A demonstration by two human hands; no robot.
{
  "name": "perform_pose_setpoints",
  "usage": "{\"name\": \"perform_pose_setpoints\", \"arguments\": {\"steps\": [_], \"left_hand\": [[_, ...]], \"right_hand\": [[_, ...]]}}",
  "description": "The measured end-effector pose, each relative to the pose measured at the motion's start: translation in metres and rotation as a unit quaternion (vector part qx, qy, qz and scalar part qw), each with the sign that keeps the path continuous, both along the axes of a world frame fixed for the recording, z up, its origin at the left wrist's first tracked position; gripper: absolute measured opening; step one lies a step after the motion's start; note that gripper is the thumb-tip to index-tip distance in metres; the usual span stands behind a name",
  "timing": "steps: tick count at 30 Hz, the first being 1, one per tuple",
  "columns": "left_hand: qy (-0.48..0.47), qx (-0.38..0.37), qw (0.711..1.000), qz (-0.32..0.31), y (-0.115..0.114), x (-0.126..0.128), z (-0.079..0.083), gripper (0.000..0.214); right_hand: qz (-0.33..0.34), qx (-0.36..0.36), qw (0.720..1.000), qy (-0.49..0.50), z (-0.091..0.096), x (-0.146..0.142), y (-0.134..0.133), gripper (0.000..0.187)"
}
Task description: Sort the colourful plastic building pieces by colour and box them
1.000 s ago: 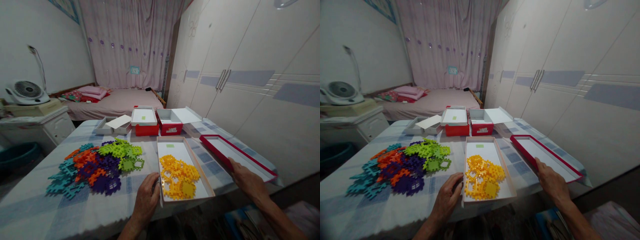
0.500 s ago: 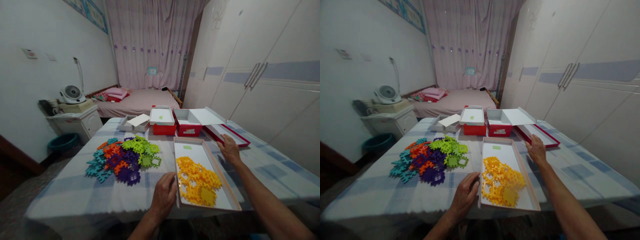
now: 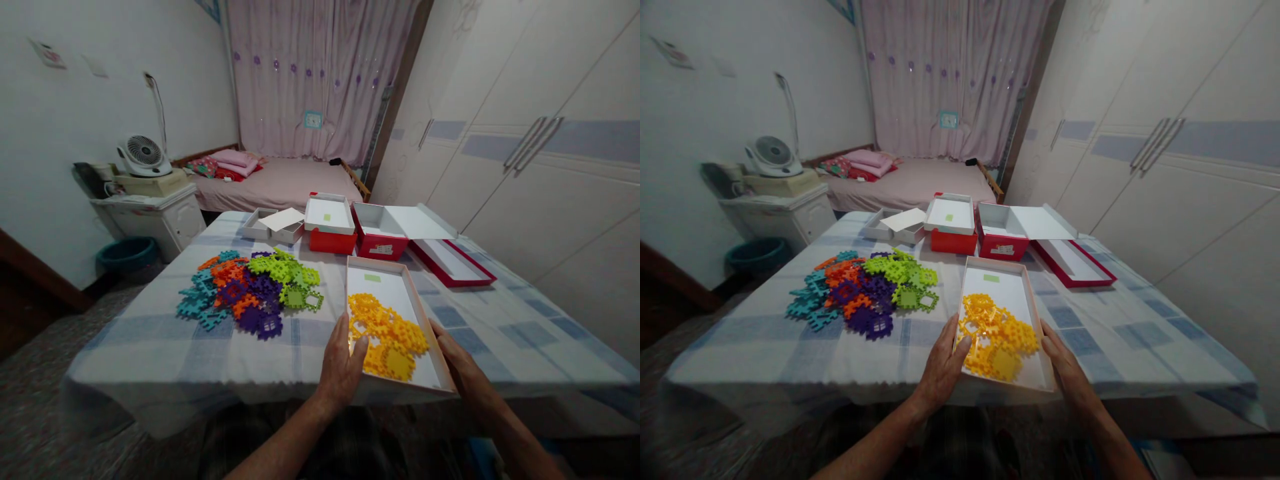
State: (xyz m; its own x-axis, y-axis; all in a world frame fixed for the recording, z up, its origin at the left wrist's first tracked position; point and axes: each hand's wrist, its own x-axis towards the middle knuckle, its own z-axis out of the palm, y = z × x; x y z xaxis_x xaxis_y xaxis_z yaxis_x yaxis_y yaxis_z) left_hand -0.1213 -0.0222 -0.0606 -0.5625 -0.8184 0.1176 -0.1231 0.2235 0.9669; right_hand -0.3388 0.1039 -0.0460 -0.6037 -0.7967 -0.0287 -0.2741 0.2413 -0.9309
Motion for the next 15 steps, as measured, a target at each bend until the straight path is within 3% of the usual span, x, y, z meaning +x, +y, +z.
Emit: {"name": "perform_pose_setpoints", "arguments": {"steps": [7, 11, 15], "left_hand": [[0.064, 0.109, 0.988, 0.092, 0.002, 0.016, 0.001, 0.071], [0.109, 0.156, 0.972, 0.135, 0.010, 0.028, 0.003, 0.068], [0.122, 0.175, 0.961, 0.173, 0.012, 0.033, 0.001, 0.064]], "right_hand": [[0.032, -0.086, 0.994, 0.056, 0.041, 0.039, -0.022, 0.069], [0.099, -0.125, 0.981, 0.108, 0.068, 0.054, -0.036, 0.057], [0.136, -0.153, 0.974, 0.094, 0.091, 0.068, -0.058, 0.046]]}}
